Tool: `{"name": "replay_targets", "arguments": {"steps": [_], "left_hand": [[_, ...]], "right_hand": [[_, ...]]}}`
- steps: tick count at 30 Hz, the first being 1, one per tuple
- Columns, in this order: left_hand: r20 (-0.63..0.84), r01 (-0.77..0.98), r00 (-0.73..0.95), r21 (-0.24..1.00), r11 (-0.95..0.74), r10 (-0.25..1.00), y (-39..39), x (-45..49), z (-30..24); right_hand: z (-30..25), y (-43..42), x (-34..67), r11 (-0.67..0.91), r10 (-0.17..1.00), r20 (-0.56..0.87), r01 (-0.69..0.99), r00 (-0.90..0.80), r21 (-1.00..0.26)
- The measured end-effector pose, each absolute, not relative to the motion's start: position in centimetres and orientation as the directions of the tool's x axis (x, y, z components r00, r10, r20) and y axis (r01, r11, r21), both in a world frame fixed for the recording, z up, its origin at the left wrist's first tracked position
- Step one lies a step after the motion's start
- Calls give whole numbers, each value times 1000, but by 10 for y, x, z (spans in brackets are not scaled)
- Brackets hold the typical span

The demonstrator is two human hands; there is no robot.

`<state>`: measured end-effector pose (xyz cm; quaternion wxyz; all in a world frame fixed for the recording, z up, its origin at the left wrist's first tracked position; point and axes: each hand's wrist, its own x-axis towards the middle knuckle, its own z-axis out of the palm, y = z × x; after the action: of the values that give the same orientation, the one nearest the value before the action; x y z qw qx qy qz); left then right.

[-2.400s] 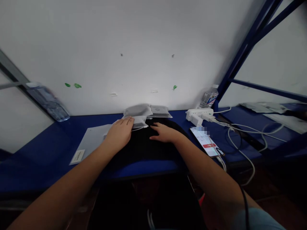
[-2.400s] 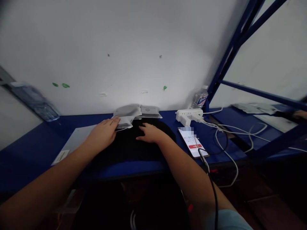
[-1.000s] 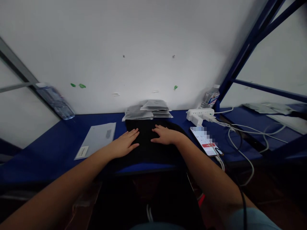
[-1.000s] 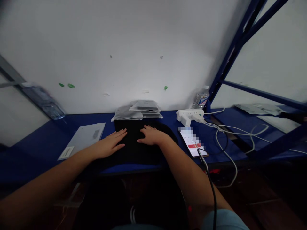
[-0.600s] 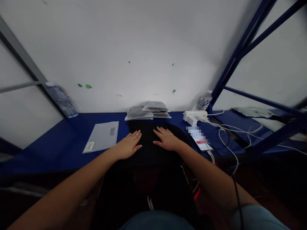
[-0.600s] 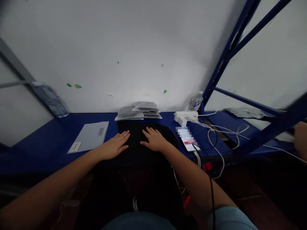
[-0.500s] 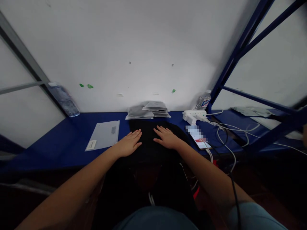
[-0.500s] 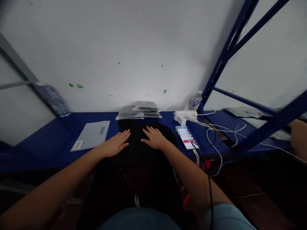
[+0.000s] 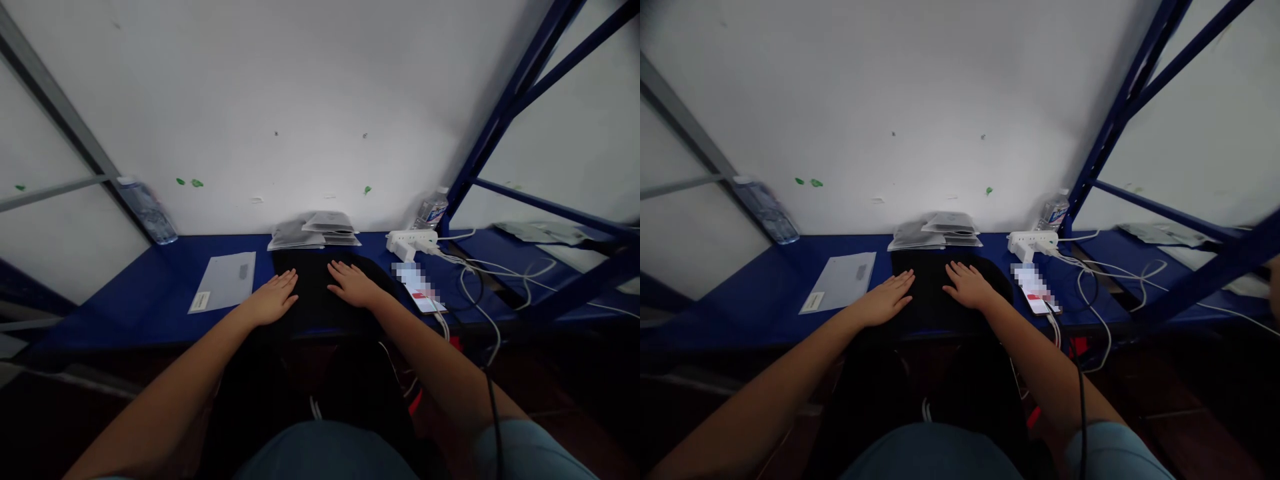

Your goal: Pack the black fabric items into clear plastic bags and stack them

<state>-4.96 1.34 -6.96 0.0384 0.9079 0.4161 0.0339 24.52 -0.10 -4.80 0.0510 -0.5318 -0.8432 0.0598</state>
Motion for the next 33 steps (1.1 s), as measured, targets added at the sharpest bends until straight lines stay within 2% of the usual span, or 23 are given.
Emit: {"name": "replay_targets", "arguments": {"steps": [4, 8, 11, 13, 16, 19, 22, 27, 30, 33], "left_hand": [[40, 763, 633, 137, -631, 773, 7, -51, -66], [46, 744, 619, 286, -604, 784, -5, -56, -53], [66, 623, 704, 421, -660, 707, -16, -57, -38], [44, 535, 781, 469, -703, 623, -23, -53, -27], [-21, 504, 832, 448, -738, 555, -32, -42, -16], [-58, 521, 839, 370, -769, 541, -36, -33, -12], [-61, 522, 842, 345, -780, 536, -33, -30, -13], [-35, 588, 765, 443, -677, 643, -20, -30, -11], [-84, 651, 689, 508, -564, 720, -15, -30, -5], [-125, 683, 684, 454, -572, 719, -19, -31, 0]], "right_hand": [[-44, -16, 251, 409, 912, 96, 892, -398, -190], [-44, -48, 258, 566, 824, 213, 763, -524, -311], [-47, -65, 259, 582, 812, 172, 748, -558, -320], [-48, -67, 258, 560, 826, 133, 773, -548, -298], [-46, -59, 255, 553, 830, 95, 787, -550, -273], [-42, -51, 254, 556, 827, 83, 789, -556, -260], [-41, -51, 255, 563, 822, 75, 783, -565, -266], [-38, -61, 260, 594, 795, 78, 747, -601, -300], [-34, -63, 265, 592, 794, 70, 742, -604, -314], [-32, -63, 273, 523, 837, 48, 771, -545, -363]]}}
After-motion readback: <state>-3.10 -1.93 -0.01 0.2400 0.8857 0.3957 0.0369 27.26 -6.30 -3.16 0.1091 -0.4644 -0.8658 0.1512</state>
